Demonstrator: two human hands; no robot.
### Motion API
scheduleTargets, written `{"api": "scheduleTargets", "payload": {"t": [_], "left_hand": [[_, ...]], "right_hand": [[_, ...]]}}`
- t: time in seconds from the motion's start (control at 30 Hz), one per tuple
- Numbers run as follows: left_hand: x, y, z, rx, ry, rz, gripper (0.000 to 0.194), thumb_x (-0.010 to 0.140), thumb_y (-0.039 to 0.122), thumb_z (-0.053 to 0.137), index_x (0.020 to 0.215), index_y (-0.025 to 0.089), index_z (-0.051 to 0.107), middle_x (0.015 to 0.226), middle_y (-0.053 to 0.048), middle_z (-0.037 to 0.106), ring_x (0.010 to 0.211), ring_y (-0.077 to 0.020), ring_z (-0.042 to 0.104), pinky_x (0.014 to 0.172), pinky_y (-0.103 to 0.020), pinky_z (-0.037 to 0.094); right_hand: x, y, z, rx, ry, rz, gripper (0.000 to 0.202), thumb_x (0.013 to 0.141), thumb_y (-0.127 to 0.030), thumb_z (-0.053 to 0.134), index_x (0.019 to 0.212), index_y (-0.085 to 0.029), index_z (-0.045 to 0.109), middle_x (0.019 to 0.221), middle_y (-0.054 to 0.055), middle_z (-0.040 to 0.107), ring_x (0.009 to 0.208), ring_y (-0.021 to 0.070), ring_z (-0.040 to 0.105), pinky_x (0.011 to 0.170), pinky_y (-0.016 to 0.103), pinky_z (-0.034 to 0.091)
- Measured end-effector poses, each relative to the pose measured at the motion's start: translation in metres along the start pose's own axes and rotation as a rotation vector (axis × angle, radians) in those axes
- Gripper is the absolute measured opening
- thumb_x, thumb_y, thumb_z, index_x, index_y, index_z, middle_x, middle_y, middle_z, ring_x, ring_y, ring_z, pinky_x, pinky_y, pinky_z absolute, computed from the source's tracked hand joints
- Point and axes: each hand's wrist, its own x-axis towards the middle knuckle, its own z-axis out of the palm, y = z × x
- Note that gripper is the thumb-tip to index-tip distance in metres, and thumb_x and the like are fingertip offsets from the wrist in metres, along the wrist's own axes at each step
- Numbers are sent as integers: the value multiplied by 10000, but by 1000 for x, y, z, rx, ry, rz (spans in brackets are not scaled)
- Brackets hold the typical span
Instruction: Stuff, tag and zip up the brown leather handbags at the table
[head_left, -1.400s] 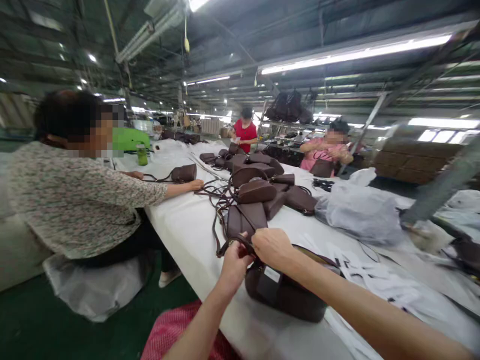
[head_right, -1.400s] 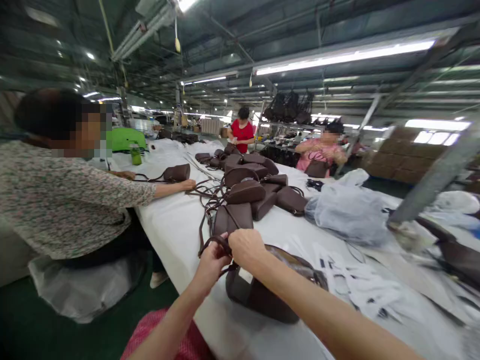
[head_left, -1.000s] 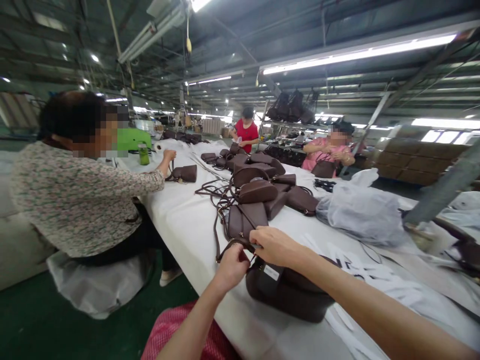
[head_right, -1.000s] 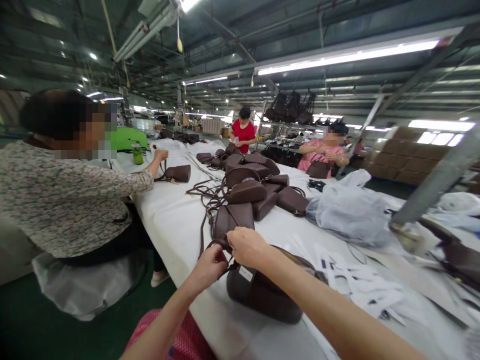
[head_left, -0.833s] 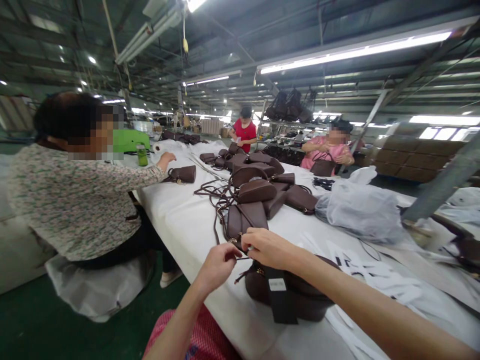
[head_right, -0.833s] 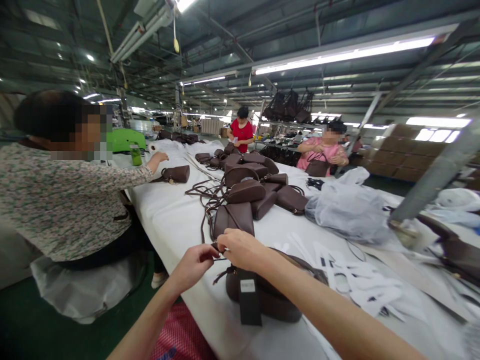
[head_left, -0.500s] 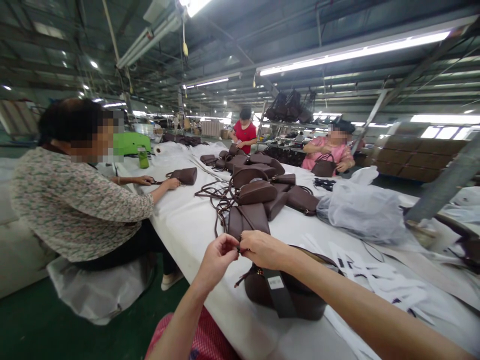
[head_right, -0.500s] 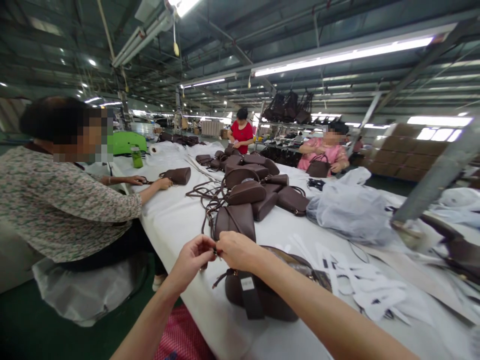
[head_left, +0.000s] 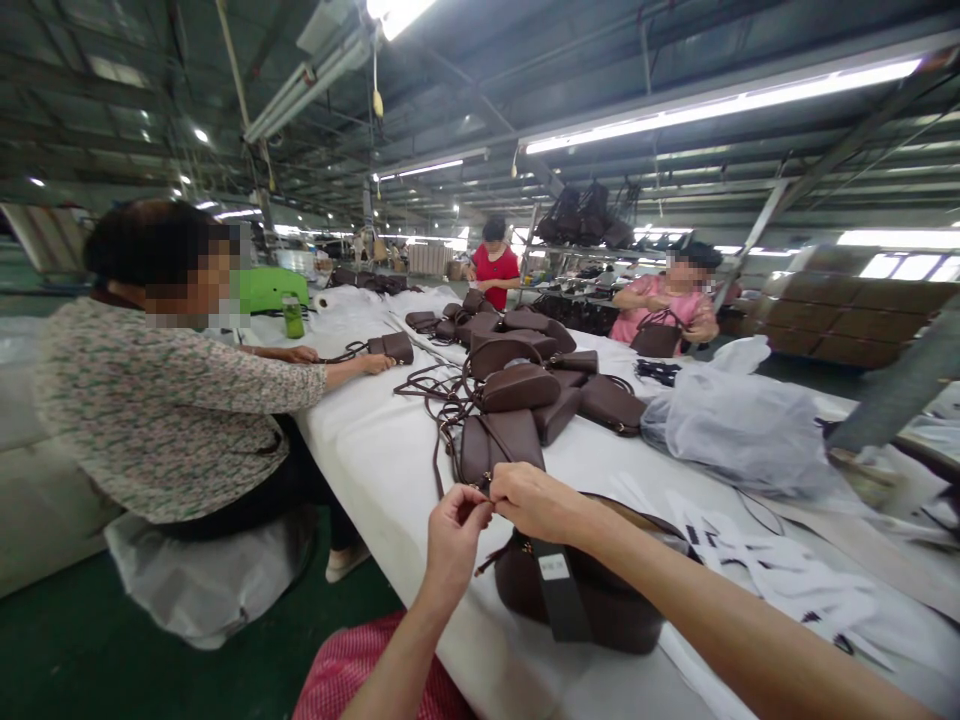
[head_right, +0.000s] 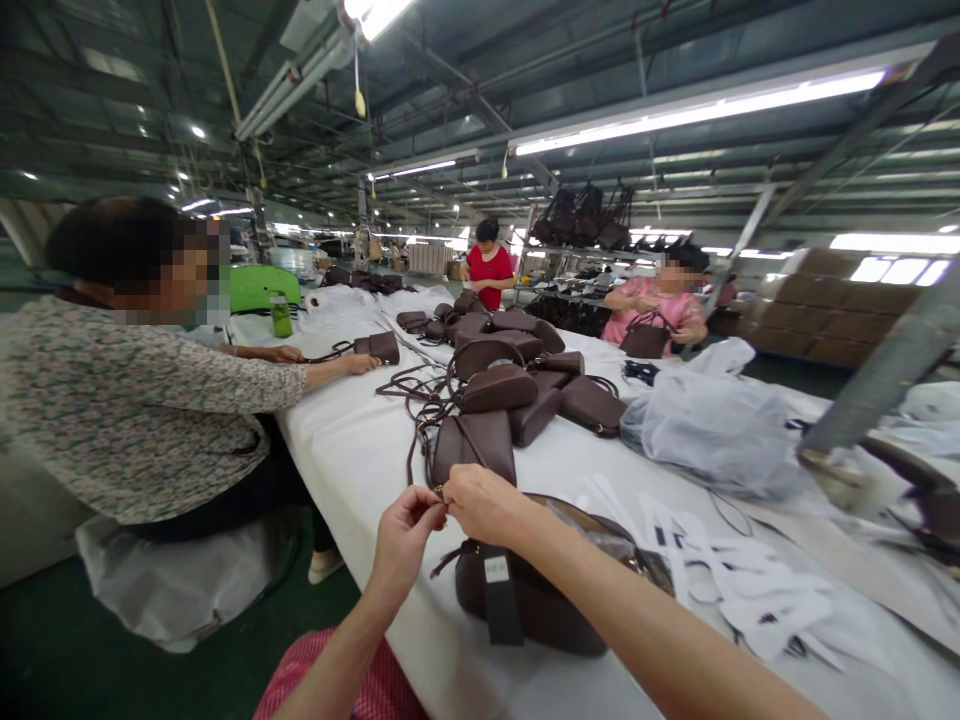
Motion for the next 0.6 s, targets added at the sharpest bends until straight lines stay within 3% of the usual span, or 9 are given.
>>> {"api": "scheduleTargets", "payload": {"t": [0.13,0.43,0.6], "left_hand": [[-3,3,0,62,-22,-30,169,704,319,647,673,172,571,574,28,547,555,-113,510,572,-234,415],[-3,6,-12,104,-233,-176,186,729,339,620,711,171,544,553,27,565,529,-109,527,576,-235,426],[-1,9,-10,38,-172,-206,204,677,330,651,662,168,529,538,47,530,494,-88,501,534,-216,398]], "right_hand": [[-2,-2,-1,1,16,33,254,860,-100,487,771,-127,724,827,99,658,752,157,605,665,247,383],[-3,-5,-4,-13,18,32,273,839,-103,475,728,-126,723,796,102,672,728,165,603,641,251,383],[-5,0,-1,4,22,-69,234,818,-84,498,726,-130,709,782,78,672,752,157,593,676,242,386]]}}
